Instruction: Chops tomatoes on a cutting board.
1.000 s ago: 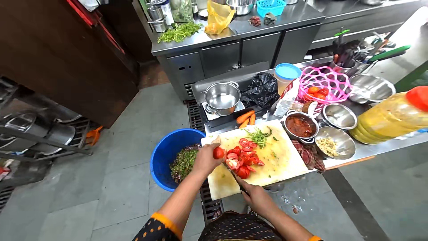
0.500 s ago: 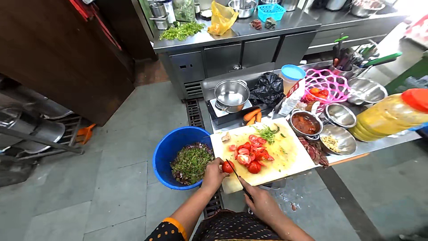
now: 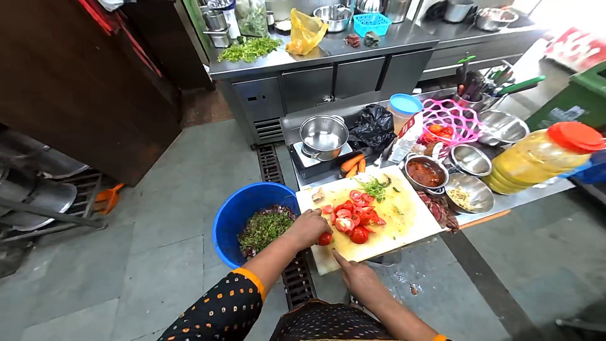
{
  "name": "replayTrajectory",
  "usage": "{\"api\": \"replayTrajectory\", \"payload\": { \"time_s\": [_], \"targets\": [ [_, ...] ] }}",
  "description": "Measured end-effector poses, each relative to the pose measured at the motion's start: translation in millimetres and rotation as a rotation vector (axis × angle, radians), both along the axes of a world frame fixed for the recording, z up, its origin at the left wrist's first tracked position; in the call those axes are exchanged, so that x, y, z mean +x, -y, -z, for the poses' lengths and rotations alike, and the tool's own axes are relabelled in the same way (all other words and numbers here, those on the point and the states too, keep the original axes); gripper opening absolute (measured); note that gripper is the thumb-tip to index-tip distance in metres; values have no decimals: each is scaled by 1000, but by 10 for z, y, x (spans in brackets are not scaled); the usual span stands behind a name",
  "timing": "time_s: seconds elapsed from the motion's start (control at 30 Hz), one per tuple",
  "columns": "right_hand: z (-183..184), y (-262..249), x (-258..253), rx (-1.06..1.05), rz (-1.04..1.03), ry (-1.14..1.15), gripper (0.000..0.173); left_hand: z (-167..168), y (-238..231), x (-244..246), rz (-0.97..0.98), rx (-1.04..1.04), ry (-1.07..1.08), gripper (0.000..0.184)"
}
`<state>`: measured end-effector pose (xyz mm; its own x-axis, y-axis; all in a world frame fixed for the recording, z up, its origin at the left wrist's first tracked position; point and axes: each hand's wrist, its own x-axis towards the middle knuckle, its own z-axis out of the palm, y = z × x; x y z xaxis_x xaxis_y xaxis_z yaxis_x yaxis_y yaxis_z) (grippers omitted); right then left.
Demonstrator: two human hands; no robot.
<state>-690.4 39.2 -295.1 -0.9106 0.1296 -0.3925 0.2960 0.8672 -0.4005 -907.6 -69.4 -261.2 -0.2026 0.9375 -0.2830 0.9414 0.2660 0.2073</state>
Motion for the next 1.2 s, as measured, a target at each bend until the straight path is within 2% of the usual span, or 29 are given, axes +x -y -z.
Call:
{"api": "replayTrajectory", "payload": {
  "time_s": [0.1, 0.2, 0.33, 0.4, 0.63, 0.77, 0.87, 0.97, 1.07, 1.2],
  "targets": [
    [106, -143, 479, -41, -9, -105, 56, 36, 22, -1, -38, 36, 85, 45],
    [97, -256, 764, -70, 65, -285, 54, 39, 18, 48, -176, -2, 219, 40],
    [-80, -168, 431, -68, 187, -271, 58, 19, -89, 375, -526, -24, 220, 43],
    [-122, -87, 206, -78, 186, -172, 58, -87, -197, 480, -601, -92, 205, 40],
    [-14, -100, -226, -75, 133, -57, 57, -123, -298, 447, -537, -139, 174, 35],
    [95, -86, 90, -72, 130, -58, 59, -140, -276, 460, -581, -138, 181, 37],
    [-12, -55, 293, -63, 139, -98, 57, -140, -276, 479, -598, -142, 208, 34],
    [-152, -16, 36, -71, 141, -69, 58, -145, -315, 495, -594, -151, 200, 29],
    [-41, -45, -236, -61, 136, -31, 59, -153, -309, 482, -589, -136, 191, 31],
    [61, -30, 114, -73, 147, -34, 58, -47, -241, 456, -629, -79, 244, 36]
  ]
}}
